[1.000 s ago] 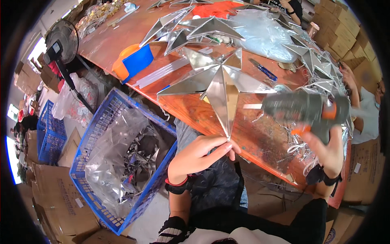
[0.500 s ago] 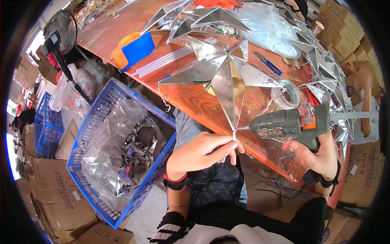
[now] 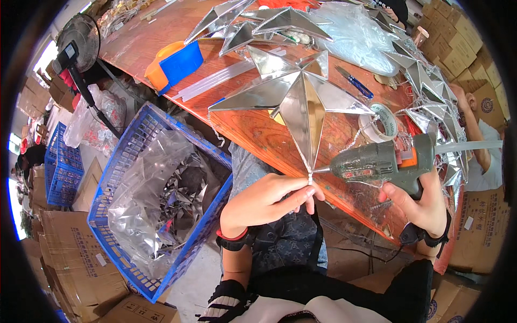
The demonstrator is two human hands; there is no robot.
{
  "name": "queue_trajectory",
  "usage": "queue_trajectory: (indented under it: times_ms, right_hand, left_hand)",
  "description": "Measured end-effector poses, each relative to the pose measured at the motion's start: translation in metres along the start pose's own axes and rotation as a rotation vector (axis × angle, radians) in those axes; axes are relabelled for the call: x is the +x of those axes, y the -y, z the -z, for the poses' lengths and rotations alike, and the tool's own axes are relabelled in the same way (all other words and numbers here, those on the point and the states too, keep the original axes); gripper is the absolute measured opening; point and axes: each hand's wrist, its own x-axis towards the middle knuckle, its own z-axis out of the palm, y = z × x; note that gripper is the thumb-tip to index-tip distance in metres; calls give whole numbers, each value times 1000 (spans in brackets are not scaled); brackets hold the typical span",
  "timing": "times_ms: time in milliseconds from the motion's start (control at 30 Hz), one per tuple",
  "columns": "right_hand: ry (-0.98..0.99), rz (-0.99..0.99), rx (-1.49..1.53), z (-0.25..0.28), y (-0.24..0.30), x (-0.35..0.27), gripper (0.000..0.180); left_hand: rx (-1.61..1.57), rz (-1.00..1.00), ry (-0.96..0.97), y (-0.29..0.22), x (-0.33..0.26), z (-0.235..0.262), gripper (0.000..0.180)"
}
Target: Use a glue gun to attach beaded strings to decorative silver stars in a workshop.
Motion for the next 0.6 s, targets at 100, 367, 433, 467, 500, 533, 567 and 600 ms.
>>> queue_trajectory:
  times_ms: [100, 367, 433, 467, 500, 533, 567, 600]
  right_hand:
    - [11, 39, -49, 3, -3, -1, 13]
    - [-168, 30, 30, -8, -8, 5, 23]
    - [-183, 11, 50, -12, 2, 14, 19]
    - [-159, 18, -21, -11, 5, 19, 17]
    - [-137, 24, -93, -11, 7, 23, 17]
    - [-138, 23, -156, -10, 7, 26, 17]
    - [-138, 22, -219, -10, 8, 28, 18]
    - [-166, 11, -189, -10, 5, 28, 18]
  left_hand:
    - [23, -24, 11, 1, 1, 1, 25]
    - [89, -120, -110, 30, 2, -2, 34]
    - [95, -41, -79, 33, 2, 1, 38]
    - [80, -37, -72, 32, 2, 3, 38]
    - [61, -34, -63, 32, 2, 3, 39]
    - [43, -30, -54, 32, 2, 4, 39]
    - [46, -21, -32, 32, 2, 6, 39]
    - [49, -14, -8, 31, 4, 8, 40]
